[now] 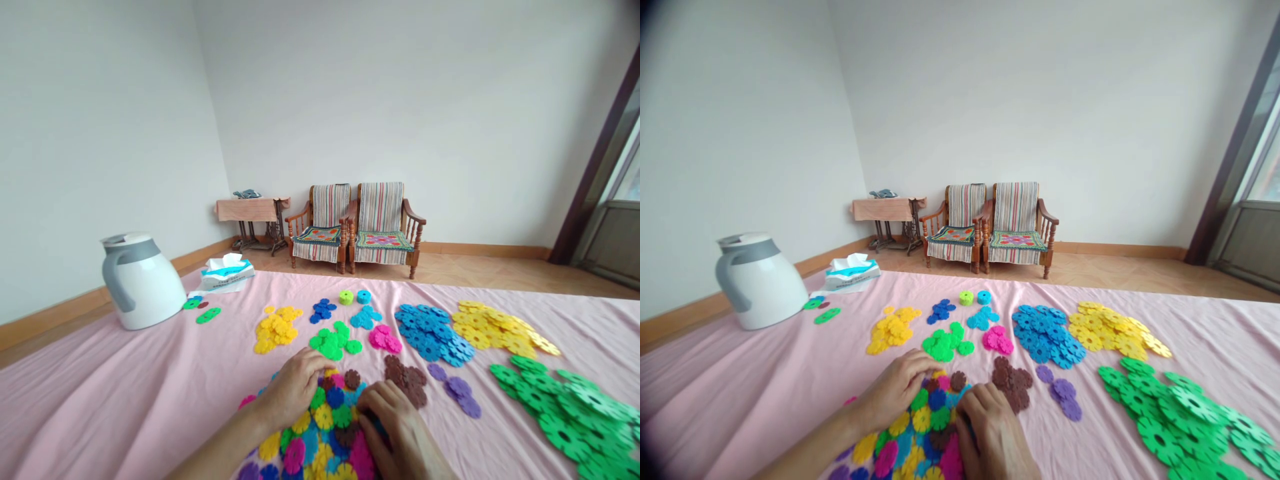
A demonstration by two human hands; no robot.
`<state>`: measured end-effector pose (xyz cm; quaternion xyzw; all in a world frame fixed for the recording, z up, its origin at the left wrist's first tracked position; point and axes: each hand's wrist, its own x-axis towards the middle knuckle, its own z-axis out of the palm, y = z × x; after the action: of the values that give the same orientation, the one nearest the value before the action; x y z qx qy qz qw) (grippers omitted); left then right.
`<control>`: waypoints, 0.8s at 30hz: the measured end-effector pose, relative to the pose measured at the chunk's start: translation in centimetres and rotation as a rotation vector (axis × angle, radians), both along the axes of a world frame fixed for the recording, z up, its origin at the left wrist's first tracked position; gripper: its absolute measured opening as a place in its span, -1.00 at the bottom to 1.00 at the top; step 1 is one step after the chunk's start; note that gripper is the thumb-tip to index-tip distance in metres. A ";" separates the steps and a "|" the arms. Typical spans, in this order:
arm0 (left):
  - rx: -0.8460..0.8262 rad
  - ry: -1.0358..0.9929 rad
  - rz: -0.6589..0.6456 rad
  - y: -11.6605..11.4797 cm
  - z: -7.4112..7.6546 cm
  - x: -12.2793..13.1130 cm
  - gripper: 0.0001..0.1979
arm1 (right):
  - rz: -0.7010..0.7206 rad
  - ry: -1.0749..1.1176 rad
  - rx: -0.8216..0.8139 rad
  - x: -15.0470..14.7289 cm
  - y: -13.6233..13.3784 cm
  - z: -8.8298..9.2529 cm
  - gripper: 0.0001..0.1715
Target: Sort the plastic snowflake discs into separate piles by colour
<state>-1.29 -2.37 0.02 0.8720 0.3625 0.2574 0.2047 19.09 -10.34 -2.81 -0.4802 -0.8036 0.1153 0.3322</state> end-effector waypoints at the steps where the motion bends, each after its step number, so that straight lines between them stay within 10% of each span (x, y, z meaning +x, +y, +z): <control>1: -0.011 -0.008 -0.012 0.0 0.0 0.1 -0.59 | -0.003 -0.003 0.003 0.0 -0.1 0.0 -0.83; 14: 0.107 -0.266 0.264 2.6 -0.9 -3.5 -0.73 | -0.057 0.064 0.013 0.3 0.0 0.0 -0.79; 24: 0.114 -0.233 0.231 2.5 -0.9 -3.5 -0.72 | -0.065 0.076 0.006 0.1 -0.2 0.4 -0.77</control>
<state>-4.79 0.09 -0.90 0.7990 0.4190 0.3987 0.1644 19.21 -10.58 -2.44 -0.5002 -0.7749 0.1201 0.3674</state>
